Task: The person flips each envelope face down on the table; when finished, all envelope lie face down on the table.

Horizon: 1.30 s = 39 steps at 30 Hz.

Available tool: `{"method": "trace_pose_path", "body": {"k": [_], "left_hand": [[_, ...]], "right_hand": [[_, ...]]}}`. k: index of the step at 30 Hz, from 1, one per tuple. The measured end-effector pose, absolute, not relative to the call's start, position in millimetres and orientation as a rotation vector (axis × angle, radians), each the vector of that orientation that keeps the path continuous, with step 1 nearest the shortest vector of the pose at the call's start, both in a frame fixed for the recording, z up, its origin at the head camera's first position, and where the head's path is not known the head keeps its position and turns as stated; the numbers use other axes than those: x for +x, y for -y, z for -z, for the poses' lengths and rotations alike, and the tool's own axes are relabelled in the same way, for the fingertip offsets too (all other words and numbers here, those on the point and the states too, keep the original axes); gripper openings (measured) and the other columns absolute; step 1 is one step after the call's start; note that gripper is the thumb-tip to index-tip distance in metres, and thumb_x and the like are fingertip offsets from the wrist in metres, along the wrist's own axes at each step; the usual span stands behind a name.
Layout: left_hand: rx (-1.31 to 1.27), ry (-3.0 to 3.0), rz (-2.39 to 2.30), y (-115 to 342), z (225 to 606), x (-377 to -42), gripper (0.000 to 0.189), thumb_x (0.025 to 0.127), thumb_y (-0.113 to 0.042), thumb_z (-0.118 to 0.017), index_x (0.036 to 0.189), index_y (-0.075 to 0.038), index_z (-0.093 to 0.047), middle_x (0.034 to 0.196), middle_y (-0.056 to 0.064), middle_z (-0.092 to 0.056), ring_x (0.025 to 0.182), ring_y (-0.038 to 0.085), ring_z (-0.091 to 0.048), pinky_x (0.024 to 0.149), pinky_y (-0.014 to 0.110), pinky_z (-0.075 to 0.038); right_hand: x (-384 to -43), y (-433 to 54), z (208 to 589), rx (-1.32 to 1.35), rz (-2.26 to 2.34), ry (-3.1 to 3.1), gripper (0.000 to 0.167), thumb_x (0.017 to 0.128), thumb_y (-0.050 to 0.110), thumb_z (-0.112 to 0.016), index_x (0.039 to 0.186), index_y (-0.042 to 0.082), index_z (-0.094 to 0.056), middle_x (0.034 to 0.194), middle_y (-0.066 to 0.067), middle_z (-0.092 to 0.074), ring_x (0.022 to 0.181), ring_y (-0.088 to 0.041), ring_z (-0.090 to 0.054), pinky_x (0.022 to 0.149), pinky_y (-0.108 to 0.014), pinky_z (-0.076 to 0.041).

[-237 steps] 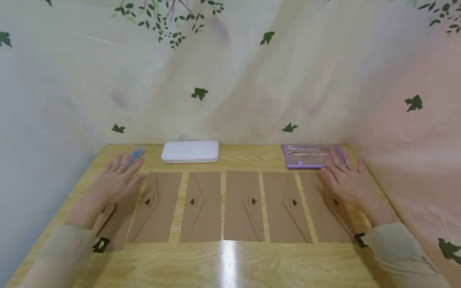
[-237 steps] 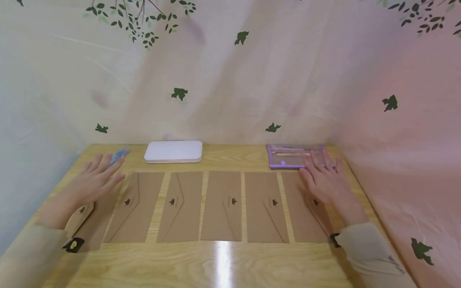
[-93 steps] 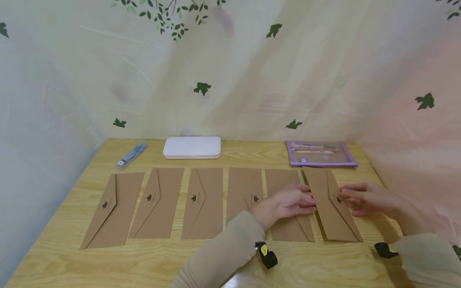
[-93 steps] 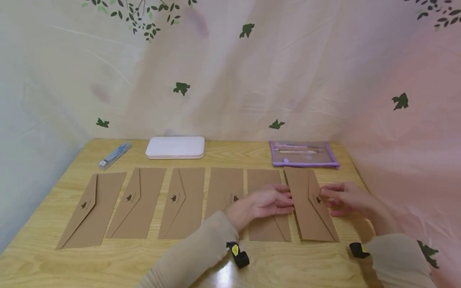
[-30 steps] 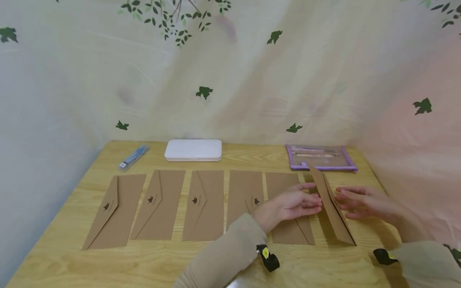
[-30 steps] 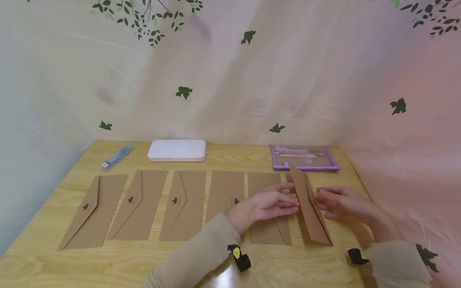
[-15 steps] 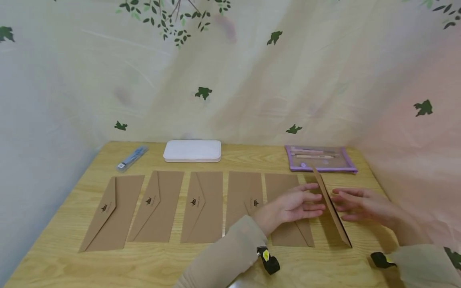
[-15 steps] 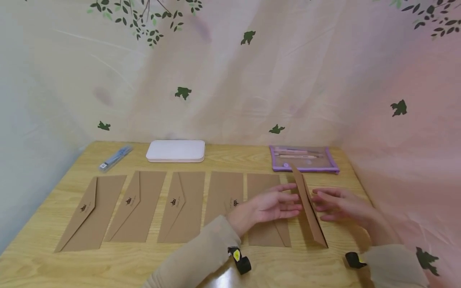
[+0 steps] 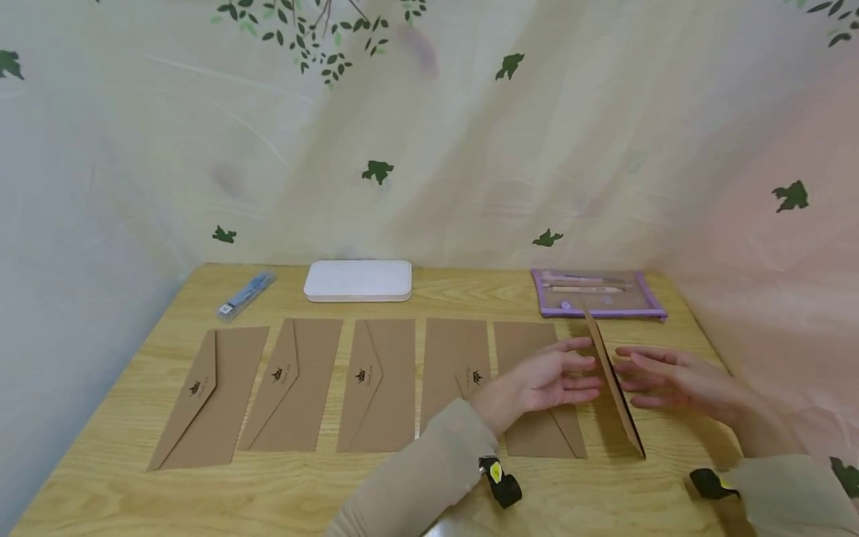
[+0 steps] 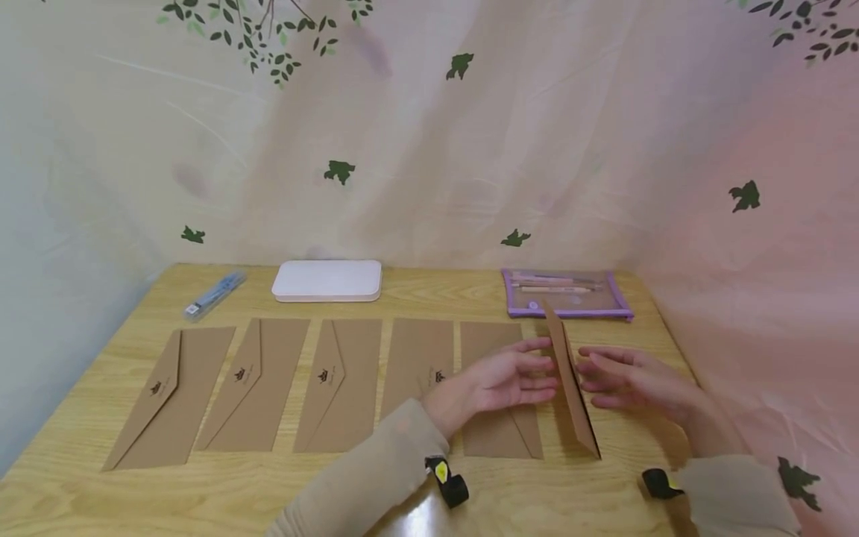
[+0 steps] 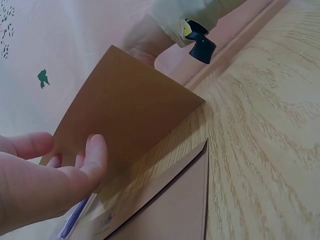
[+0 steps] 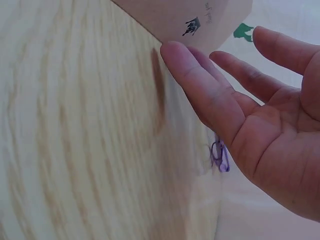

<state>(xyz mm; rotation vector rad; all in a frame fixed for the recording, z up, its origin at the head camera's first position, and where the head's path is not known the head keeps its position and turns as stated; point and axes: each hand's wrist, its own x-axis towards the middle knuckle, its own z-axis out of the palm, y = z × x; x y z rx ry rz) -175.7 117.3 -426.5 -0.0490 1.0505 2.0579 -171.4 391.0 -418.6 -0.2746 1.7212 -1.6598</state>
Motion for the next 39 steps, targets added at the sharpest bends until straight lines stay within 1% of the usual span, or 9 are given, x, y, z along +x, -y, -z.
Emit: {"method": "trace_pose_path", "body": {"k": [2,4,9,16,20,24,28,32,39], "left_hand": [[-0.053,-1.046,-2.059,-117.1,426.6,-176.1,0.046,0.1,-0.001,-0.056,0.144,-0.014,-0.053,0.118,0.015,-0.063,0.121,0.041,-0.056,0.11,0.055,-0.042],[-0.05,-1.043,-2.058,-117.2,426.8,-176.6,0.046,0.101,-0.001,-0.056,0.144,-0.015,-0.053,0.118,0.014,-0.063,0.121,0.04,-0.057,0.11,0.055,-0.042],[-0.033,-1.034,-2.053,-117.2,427.0,-177.7,0.043,0.101,-0.003,-0.055,0.143,-0.015,-0.055,0.12,0.015,-0.061,0.123,0.04,-0.055,0.111,0.055,-0.041],[0.021,-1.031,-2.053,-117.4,429.5,-178.5,0.039,0.107,-0.02,-0.049,0.145,-0.014,-0.053,0.14,0.017,-0.054,0.13,0.045,-0.049,0.112,0.057,-0.039],[0.035,-1.012,-2.055,-117.7,430.0,-179.5,0.039,0.108,-0.025,-0.048,0.144,-0.015,-0.055,0.141,0.018,-0.054,0.13,0.044,-0.05,0.112,0.057,-0.038],[0.056,-1.008,-2.047,-119.0,429.6,-180.1,0.039,0.108,-0.026,-0.047,0.144,-0.015,-0.055,0.14,0.017,-0.055,0.13,0.043,-0.051,0.112,0.056,-0.038],[0.062,-1.007,-2.041,-121.3,428.7,-180.4,0.039,0.108,-0.026,-0.047,0.144,-0.014,-0.056,0.14,0.018,-0.055,0.13,0.043,-0.051,0.112,0.056,-0.038],[0.058,-1.009,-2.035,-122.9,427.9,-179.8,0.039,0.108,-0.027,-0.047,0.144,-0.014,-0.056,0.142,0.018,-0.054,0.131,0.042,-0.05,0.113,0.056,-0.038],[0.062,-1.028,-2.029,-124.8,427.9,-178.8,0.041,0.108,-0.026,-0.046,0.145,-0.012,-0.055,0.147,0.017,-0.052,0.133,0.042,-0.049,0.113,0.056,-0.037]], "right_hand": [[-171.1,-388.6,415.8,-0.298,1.644,-1.743,0.046,0.113,0.018,-0.03,0.158,0.003,-0.032,0.142,0.001,-0.056,0.123,-0.019,-0.06,0.101,-0.047,-0.051],[-170.9,-385.7,412.9,-0.313,1.627,-1.77,0.048,0.113,0.018,-0.031,0.158,0.001,-0.027,0.144,-0.001,-0.053,0.124,-0.019,-0.059,0.101,-0.048,-0.051],[-168.5,-379.2,407.1,-0.34,1.62,-1.798,0.049,0.114,0.018,-0.03,0.159,0.002,-0.025,0.147,-0.004,-0.049,0.125,-0.018,-0.058,0.099,-0.05,-0.052],[-162.7,-371.8,402.3,-0.362,1.658,-1.761,0.051,0.114,0.018,-0.027,0.161,0.001,-0.017,0.143,0.008,-0.05,0.127,-0.012,-0.056,0.099,-0.055,-0.051],[-162.6,-368.6,400.7,-0.358,1.629,-1.794,0.053,0.114,0.02,-0.027,0.161,0.002,-0.013,0.146,0.008,-0.046,0.126,-0.01,-0.055,0.098,-0.053,-0.053],[-163.8,-366.6,399.5,-0.355,1.613,-1.793,0.054,0.114,0.021,-0.026,0.162,0.003,-0.009,0.149,0.009,-0.044,0.127,-0.012,-0.056,0.098,-0.051,-0.053],[-165.1,-366.6,399.0,-0.371,1.634,-1.756,0.056,0.114,0.019,-0.026,0.161,-0.001,-0.002,0.149,0.009,-0.048,0.128,-0.016,-0.056,0.097,-0.052,-0.053],[-165.4,-367.7,398.1,-0.41,1.662,-1.705,0.057,0.113,0.016,-0.024,0.16,-0.002,0.003,0.148,0.005,-0.051,0.128,-0.019,-0.056,0.097,-0.05,-0.054],[-164.5,-365.9,392.8,-0.428,1.671,-1.696,0.062,0.113,0.014,-0.025,0.153,-0.01,0.015,0.148,0.006,-0.051,0.129,-0.019,-0.055,0.098,-0.048,-0.053]]}}
